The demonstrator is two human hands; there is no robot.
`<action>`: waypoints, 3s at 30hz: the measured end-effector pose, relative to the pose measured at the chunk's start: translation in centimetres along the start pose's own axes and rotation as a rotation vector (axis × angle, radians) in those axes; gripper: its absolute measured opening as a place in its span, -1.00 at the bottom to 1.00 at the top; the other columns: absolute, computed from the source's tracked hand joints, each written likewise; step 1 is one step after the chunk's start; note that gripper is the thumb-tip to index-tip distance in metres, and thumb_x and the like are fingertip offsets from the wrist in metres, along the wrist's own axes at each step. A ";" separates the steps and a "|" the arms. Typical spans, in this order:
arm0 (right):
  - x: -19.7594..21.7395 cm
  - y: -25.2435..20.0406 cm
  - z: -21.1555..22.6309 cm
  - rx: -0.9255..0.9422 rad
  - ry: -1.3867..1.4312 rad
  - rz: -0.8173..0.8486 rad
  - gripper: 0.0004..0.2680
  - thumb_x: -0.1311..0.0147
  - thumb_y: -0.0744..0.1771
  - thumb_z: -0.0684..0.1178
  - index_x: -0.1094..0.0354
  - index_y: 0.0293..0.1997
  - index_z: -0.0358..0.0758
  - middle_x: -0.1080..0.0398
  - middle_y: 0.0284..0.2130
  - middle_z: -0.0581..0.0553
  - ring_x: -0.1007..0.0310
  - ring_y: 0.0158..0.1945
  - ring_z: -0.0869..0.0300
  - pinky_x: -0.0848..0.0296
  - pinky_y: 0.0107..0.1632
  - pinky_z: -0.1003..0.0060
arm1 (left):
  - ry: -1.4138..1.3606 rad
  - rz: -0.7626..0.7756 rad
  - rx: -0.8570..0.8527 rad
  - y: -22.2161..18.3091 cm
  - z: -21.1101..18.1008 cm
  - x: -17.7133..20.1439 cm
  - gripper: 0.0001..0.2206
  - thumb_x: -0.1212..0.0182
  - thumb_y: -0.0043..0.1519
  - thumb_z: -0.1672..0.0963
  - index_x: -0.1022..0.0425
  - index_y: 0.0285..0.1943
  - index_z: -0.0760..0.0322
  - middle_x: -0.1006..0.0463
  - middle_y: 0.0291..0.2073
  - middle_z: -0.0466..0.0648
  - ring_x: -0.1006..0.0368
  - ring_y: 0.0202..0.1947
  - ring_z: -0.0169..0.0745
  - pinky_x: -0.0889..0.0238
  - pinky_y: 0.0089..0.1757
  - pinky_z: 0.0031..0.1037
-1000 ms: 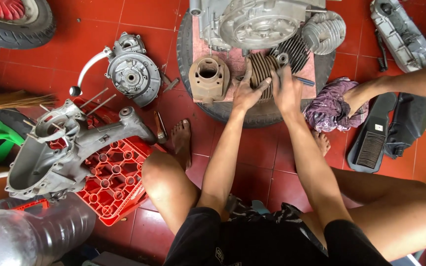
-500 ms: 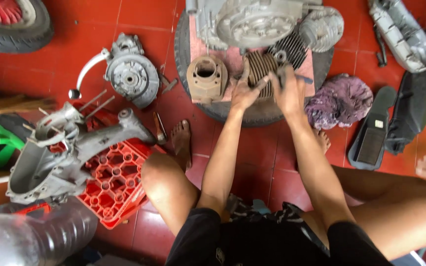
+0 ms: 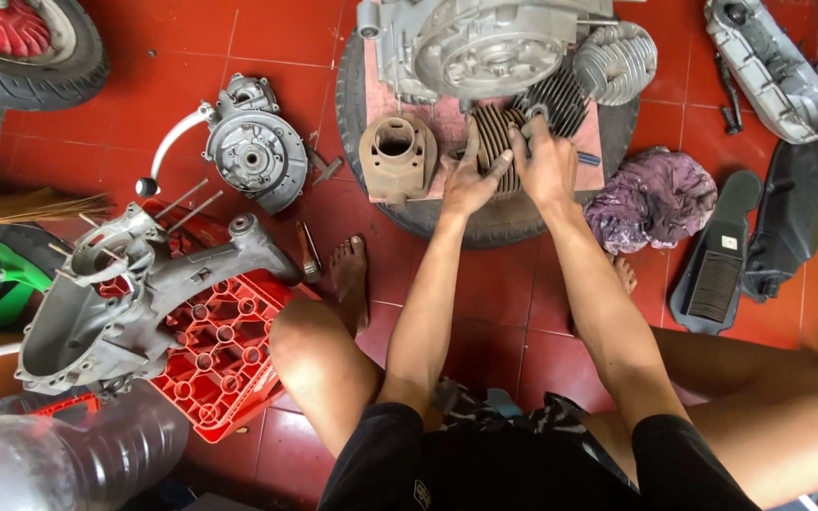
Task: Sanding the cooling fins of a motorcycle engine cylinder block using sandpaper to smooth the surface.
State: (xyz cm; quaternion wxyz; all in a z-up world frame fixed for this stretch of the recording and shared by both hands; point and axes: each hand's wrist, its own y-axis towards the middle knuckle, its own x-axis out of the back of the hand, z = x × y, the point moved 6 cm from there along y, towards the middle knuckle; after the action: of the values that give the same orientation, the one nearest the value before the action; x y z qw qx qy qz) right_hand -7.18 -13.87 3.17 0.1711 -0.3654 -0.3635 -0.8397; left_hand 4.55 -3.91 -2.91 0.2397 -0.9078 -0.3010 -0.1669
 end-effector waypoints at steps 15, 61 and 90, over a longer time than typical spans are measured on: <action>0.9 -3.0 2.5 -0.058 -0.023 -0.045 -0.85 -0.13 0.42 0.00 -0.39 -0.18 -0.27 -0.49 -0.54 -0.36 -0.58 -0.41 -0.25 -0.50 -0.37 -0.09 | -0.006 0.051 0.062 1.6 1.7 -1.1 -0.20 -0.09 0.18 -0.28 0.26 0.58 -0.50 0.12 0.48 0.56 0.18 0.53 0.34 0.05 0.35 -0.10; 4.0 -6.7 3.9 -0.047 0.124 0.098 -0.82 -0.07 0.41 -0.09 -0.31 -0.03 -0.47 -0.45 -0.36 -0.63 -0.49 -0.22 -0.48 -0.43 -0.20 -0.32 | 0.034 0.023 0.012 1.1 1.6 -1.4 -0.22 -0.06 0.20 -0.28 0.14 0.59 -0.34 0.00 0.48 0.48 0.13 0.54 0.32 0.10 0.38 -0.07; 2.9 -7.2 2.6 -0.146 0.287 -0.218 -0.93 -0.21 0.34 -0.21 -0.39 -0.29 -0.28 -0.33 -0.41 -0.16 -0.51 -0.31 -0.14 -0.51 -0.24 0.07 | -0.092 0.009 0.063 -0.5 -2.2 1.0 -0.21 -0.17 0.20 -0.25 0.04 0.60 -0.24 0.21 0.47 0.60 0.14 0.50 0.48 0.12 0.34 0.04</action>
State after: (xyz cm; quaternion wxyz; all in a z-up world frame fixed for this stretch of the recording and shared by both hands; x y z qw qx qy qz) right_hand -11.86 -7.14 3.09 0.1022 -0.2119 -0.3110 -0.9208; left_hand 4.64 -4.26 -0.48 0.2550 -0.9077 -0.3129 -0.1144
